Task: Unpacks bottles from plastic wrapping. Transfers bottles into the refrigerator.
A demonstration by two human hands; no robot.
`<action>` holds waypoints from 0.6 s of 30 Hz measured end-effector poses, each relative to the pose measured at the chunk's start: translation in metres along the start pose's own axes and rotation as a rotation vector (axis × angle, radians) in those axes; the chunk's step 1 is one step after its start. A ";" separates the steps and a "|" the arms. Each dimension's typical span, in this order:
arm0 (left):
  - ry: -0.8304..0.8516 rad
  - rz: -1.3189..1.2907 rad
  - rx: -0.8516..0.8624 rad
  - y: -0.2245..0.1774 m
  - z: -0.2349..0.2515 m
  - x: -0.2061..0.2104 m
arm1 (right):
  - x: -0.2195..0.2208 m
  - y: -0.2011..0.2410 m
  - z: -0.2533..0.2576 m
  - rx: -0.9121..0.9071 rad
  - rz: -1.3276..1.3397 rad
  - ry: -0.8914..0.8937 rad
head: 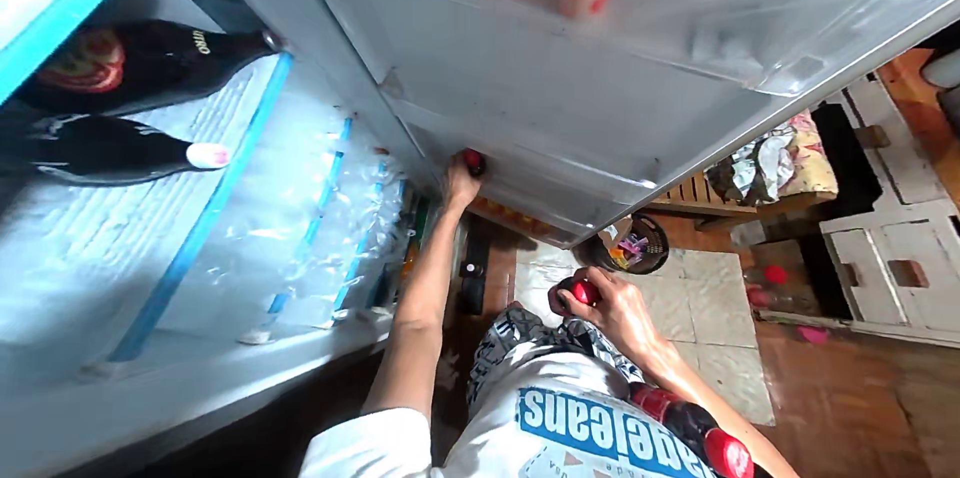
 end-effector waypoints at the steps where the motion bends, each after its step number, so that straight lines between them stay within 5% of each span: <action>1: -0.044 0.002 0.017 0.001 -0.005 0.000 | 0.000 0.000 -0.001 -0.004 0.008 -0.027; 4: -0.110 -0.118 0.169 -0.014 -0.062 -0.007 | 0.000 0.004 0.004 -0.036 0.033 -0.123; 8: 0.538 -0.346 0.717 -0.073 -0.183 0.015 | 0.004 0.007 0.015 -0.095 0.032 -0.176; 10: 0.704 -0.325 0.773 -0.089 -0.215 0.022 | 0.008 0.009 0.021 -0.127 0.025 -0.158; 12: 0.646 -0.340 0.782 -0.092 -0.216 0.021 | 0.010 0.010 0.027 -0.159 0.026 -0.156; 18: -0.001 -0.558 0.742 -0.090 -0.129 0.022 | -0.015 0.013 0.046 -0.354 0.056 -0.242</action>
Point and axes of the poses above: each hand's wrist, its own z-axis towards the middle knuckle, its own x-axis out of the palm, y = z × x, the point moved 6 cm from there along z, towards the middle knuckle, and after that the axes turned 3 degrees about z, right-handed, at the moved point
